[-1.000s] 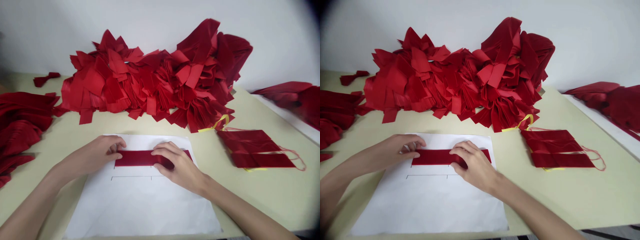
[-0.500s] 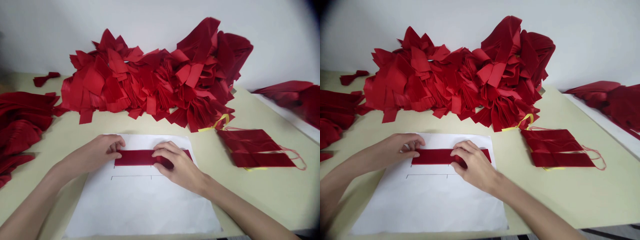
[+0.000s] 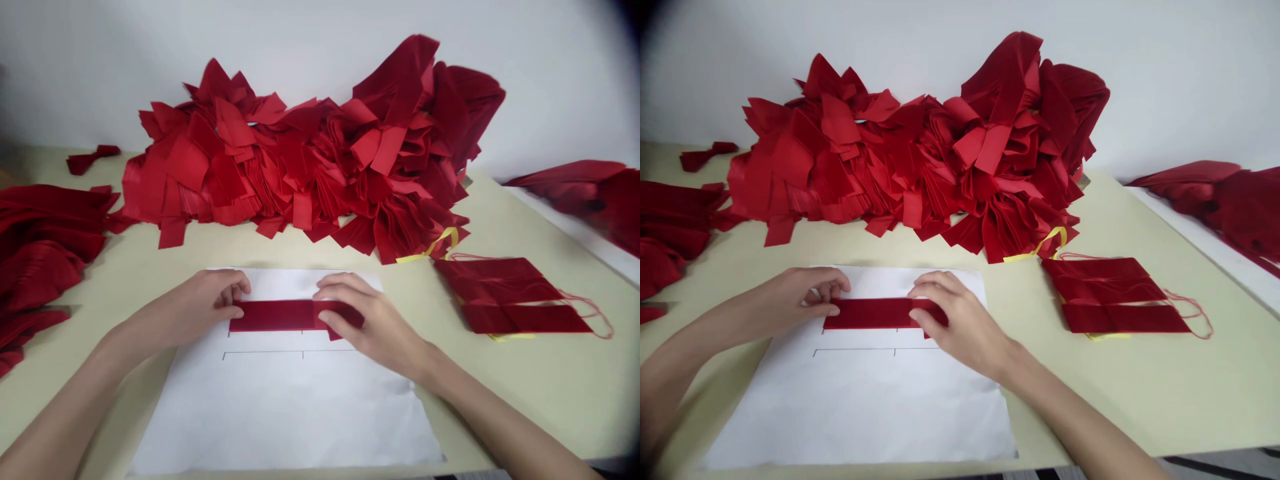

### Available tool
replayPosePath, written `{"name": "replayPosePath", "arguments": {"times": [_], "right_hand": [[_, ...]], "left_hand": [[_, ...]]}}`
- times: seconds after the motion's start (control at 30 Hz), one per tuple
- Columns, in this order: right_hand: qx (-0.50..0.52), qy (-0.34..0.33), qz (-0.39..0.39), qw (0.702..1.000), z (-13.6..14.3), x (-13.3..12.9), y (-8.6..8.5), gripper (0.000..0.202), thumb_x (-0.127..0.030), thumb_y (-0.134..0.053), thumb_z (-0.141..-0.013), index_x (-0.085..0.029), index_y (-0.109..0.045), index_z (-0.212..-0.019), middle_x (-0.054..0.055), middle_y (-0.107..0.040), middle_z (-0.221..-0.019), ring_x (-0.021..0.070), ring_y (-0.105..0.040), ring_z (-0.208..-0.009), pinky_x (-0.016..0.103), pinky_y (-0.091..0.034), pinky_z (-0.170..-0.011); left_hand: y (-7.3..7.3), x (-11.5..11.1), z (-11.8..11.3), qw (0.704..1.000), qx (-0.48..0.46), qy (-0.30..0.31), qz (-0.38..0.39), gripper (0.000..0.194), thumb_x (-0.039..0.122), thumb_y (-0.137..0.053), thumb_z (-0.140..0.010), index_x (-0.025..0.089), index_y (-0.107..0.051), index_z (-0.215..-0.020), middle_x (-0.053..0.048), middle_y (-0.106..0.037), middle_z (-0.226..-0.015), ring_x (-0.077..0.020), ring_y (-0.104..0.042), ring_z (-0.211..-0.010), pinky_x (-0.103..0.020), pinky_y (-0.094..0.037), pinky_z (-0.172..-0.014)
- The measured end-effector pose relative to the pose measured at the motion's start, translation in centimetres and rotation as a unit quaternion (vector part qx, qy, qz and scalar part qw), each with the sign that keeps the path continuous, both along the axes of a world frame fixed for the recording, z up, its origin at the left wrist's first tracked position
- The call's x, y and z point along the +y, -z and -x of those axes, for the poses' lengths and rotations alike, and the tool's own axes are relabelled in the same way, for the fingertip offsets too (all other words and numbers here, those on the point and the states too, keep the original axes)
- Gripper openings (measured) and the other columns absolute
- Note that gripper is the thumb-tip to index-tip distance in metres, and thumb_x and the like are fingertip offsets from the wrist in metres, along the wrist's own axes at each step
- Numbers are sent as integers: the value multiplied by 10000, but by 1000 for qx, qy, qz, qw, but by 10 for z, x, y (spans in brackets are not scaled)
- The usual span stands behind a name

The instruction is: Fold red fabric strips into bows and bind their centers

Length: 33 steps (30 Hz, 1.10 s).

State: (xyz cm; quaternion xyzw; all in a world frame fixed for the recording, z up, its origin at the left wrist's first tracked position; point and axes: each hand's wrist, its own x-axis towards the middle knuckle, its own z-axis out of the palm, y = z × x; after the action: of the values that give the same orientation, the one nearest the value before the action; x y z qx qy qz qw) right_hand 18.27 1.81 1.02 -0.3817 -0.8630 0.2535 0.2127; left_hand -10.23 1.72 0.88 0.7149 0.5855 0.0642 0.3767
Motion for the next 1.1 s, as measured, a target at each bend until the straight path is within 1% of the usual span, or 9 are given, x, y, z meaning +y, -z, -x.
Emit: {"name": "replayPosePath", "arguments": {"times": [0.07,0.13,0.2,0.33,0.47,0.6,0.73,0.93,1.1], "right_hand": [[-41,-20,14,999,-14,5,-11,256,-299,-561,-846,-241,-563,-1096,31,-558,-1147,168,-500,-1094,330,-419,-956],[-101,-53,43,993,-27,10,-19,464,-378,-663,-759,-270,-512,-1185,16,-532,-1202,185,-476,-1130,327,-417,-958],[-147,-69,56,985,-36,12,-23,527,-373,-690,-730,-284,-489,-1209,7,-519,-1219,186,-469,-1134,322,-415,-951],[-190,-66,40,979,-39,13,-22,375,-255,-612,-787,-266,-523,-1151,10,-559,-1134,171,-512,-1042,322,-422,-899],[-197,-68,39,977,-35,13,-23,308,-224,-592,-788,-252,-557,-1093,5,-579,-1076,165,-533,-983,315,-430,-854],[-168,-50,35,984,-34,12,-26,265,-234,-578,-802,-255,-566,-1066,-9,-587,-1041,146,-541,-949,293,-440,-825],[-113,-24,7,993,-32,10,-26,250,-237,-559,-828,-252,-551,-1077,-9,-584,-1062,132,-530,-981,271,-435,-857],[-124,-54,-9,991,-25,9,-17,190,-221,-576,-815,-224,-576,-1004,19,-583,-1059,157,-533,-987,299,-439,-863],[-145,-42,-14,988,-22,9,-10,84,-184,-517,-846,-201,-586,-891,20,-592,-991,158,-536,-940,309,-457,-815]], "left_hand": [[0,0,0,1000,-1,-1,1,111,276,-533,-790,230,-543,-891,-7,-611,-796,-166,-568,-668,-296,-447,-599],[0,-1,0,1000,-3,-3,3,106,277,-532,-793,232,-540,-889,0,-600,-765,-162,-560,-651,-293,-442,-590],[0,-1,1,1000,-5,-5,6,104,275,-533,-792,234,-539,-888,1,-599,-768,-160,-557,-648,-294,-441,-592],[0,0,2,1000,-7,-5,11,116,277,-546,-786,237,-542,-894,-11,-617,-844,-161,-564,-682,-302,-449,-624],[2,1,3,1000,-9,-7,12,124,289,-556,-783,239,-545,-896,-11,-617,-849,-159,-560,-678,-301,-451,-625],[2,2,3,1000,-9,-6,10,115,288,-555,-783,241,-546,-888,-4,-613,-823,-157,-559,-671,-300,-453,-624],[2,1,2,1000,-9,-7,12,122,287,-554,-782,242,-549,-895,-6,-617,-829,-160,-564,-671,-300,-454,-618],[2,1,3,1000,-10,-11,12,124,296,-553,-786,247,-548,-900,-11,-620,-867,-166,-575,-699,-307,-458,-636],[3,2,3,1000,-7,-10,16,134,308,-556,-787,243,-544,-903,-15,-621,-855,-168,-573,-689,-315,-458,-643]]}}
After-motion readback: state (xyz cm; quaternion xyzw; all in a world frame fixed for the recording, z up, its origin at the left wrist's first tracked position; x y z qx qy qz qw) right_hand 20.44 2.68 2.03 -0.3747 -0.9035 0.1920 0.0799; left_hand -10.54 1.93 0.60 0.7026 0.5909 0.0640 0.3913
